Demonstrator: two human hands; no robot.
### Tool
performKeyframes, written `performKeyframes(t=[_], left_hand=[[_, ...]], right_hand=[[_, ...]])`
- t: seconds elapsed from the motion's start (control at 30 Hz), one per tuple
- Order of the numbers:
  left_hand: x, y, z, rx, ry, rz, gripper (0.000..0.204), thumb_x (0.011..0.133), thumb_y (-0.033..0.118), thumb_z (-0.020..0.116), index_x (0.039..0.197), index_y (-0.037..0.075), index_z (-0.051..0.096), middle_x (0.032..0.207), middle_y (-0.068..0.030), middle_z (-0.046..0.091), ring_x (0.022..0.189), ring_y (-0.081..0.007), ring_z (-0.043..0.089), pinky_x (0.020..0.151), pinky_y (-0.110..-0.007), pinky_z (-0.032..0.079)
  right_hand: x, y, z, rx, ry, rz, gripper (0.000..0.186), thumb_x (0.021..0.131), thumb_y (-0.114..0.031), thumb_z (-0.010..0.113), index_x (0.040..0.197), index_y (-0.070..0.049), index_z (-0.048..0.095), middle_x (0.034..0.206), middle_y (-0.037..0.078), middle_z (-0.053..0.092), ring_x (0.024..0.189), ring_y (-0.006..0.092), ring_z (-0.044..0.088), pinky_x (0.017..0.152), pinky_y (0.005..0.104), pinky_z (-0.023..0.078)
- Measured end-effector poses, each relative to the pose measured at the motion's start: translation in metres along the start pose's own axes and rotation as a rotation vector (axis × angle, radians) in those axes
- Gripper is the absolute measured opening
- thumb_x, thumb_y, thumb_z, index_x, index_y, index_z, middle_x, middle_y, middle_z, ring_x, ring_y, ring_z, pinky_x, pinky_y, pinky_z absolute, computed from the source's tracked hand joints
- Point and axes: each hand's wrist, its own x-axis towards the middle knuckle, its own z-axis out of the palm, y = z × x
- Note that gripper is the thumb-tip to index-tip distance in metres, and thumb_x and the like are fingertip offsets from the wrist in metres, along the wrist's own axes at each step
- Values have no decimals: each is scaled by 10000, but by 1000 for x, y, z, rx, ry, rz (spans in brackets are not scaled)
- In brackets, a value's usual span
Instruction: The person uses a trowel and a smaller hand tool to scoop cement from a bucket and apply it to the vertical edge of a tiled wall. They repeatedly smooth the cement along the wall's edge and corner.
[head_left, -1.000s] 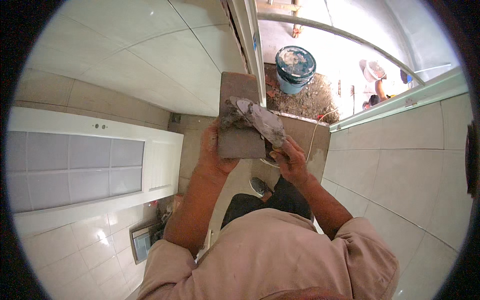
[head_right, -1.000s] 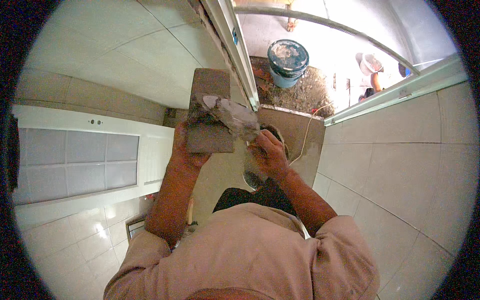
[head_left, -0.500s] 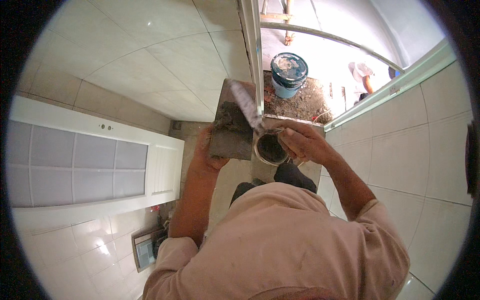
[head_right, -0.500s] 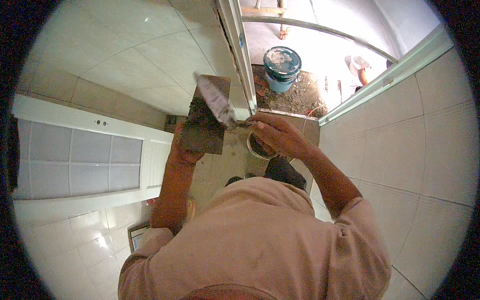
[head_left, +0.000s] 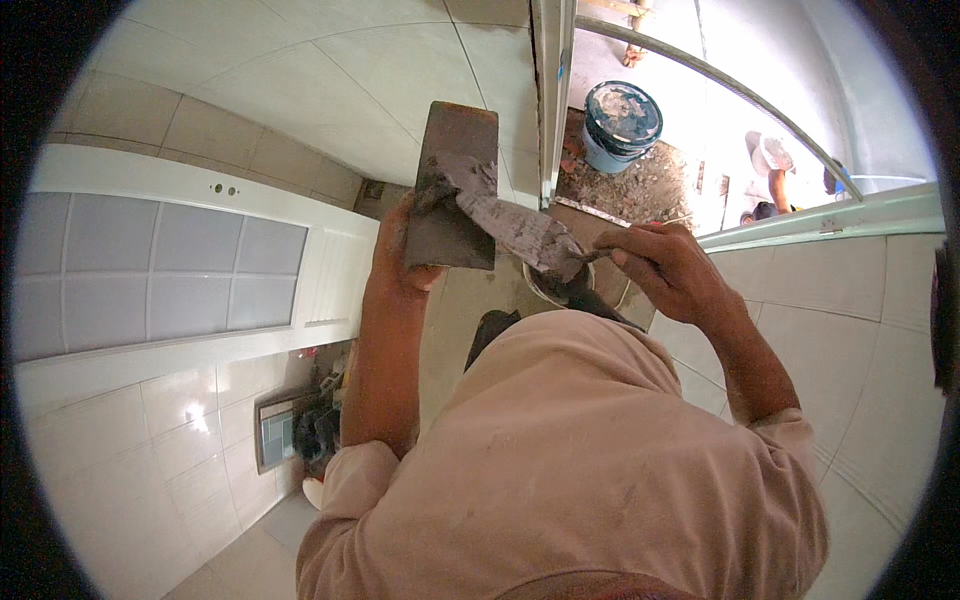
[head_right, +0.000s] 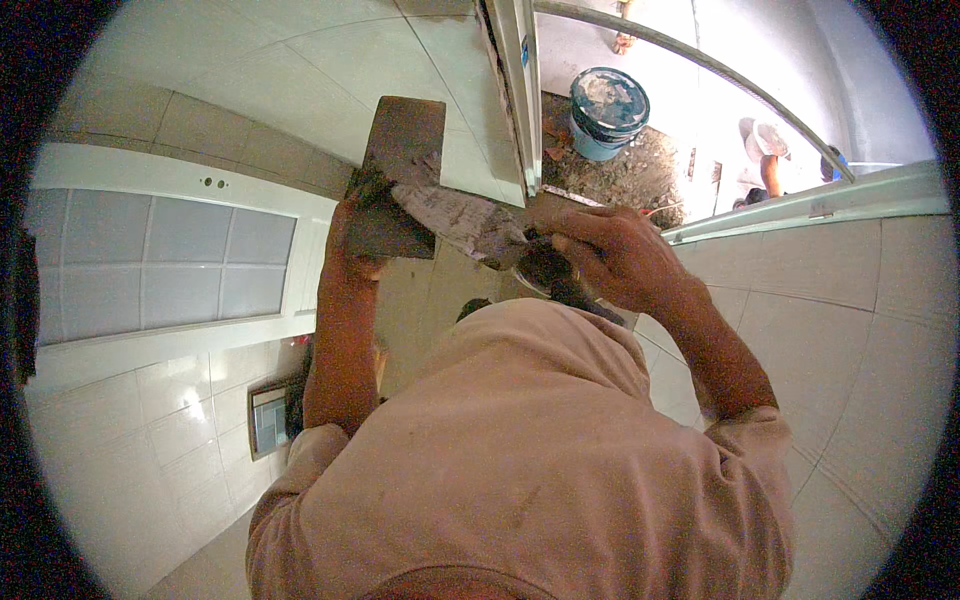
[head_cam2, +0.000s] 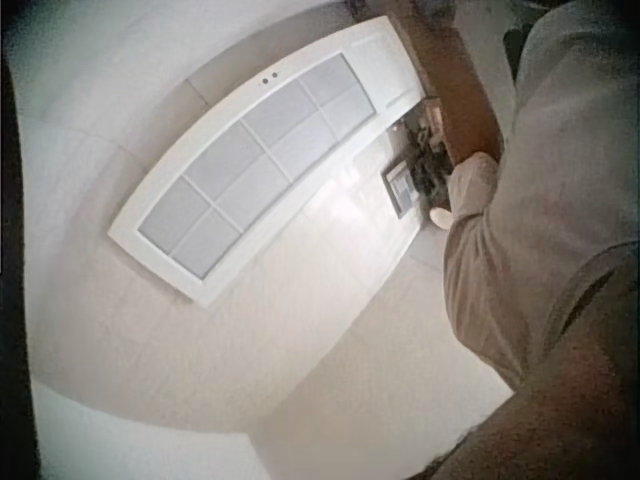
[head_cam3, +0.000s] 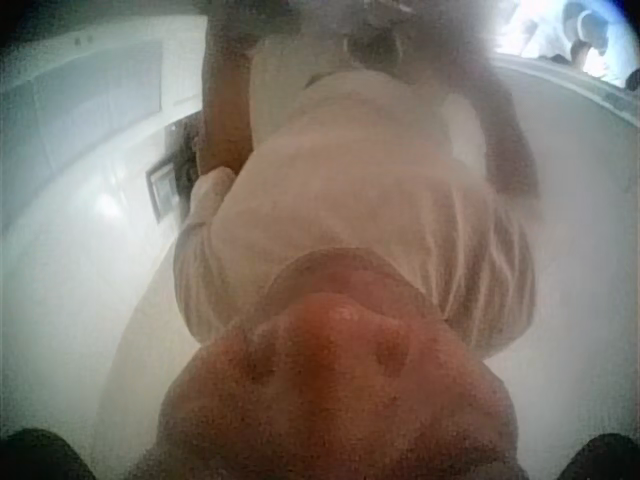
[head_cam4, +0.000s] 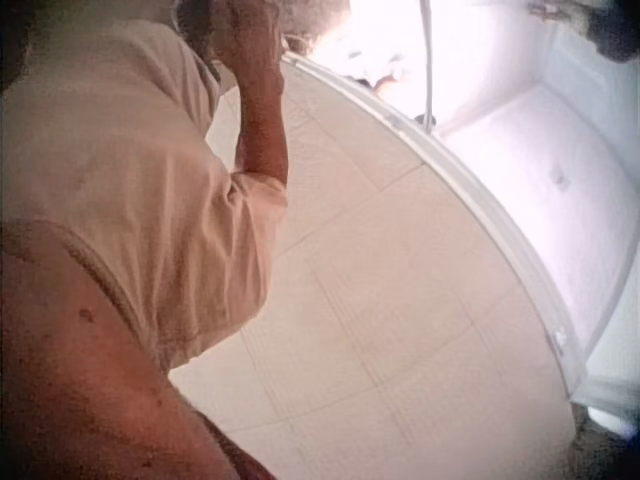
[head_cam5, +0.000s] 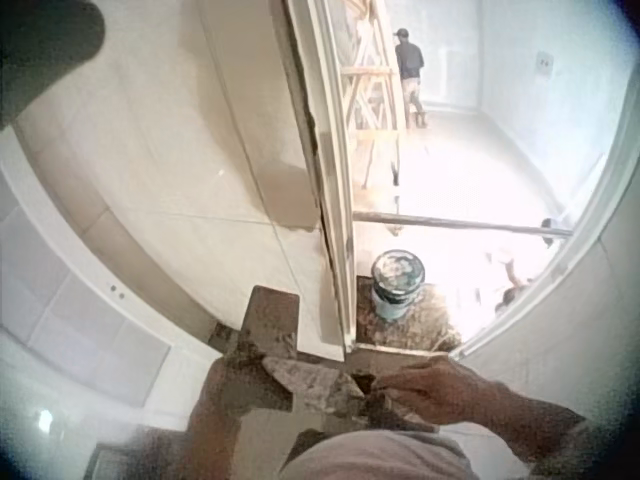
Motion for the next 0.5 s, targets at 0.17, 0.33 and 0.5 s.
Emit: performKeyframes(t=[0.17,0.33,0.5], left_hand=[[13,-15,13,6,-54,2,330,1022,220,491,1213,-20,614,1121,-186,699,951,-280,726,817,-432,635],[26,-29,9,-73,-71,-19,332,1028,193,468,1244,-25,595,1141,-186,690,978,-279,721,837,-423,630],[28,-48,31,-75,9,-34,340,1043,193,457,1274,-27,576,1151,-179,682,995,-278,717,856,-416,626]], right_hand=[[14,31,-12,-24,-178,-24,274,1006,-190,546,1075,29,694,712,145,635,602,254,607,624,376,504],[23,45,-31,328,-282,134,319,1028,-232,516,1059,30,696,659,118,583,580,205,565,584,360,479],[40,70,-45,62,-202,-19,316,1025,-233,522,1045,34,691,631,124,560,566,200,564,572,386,465]])
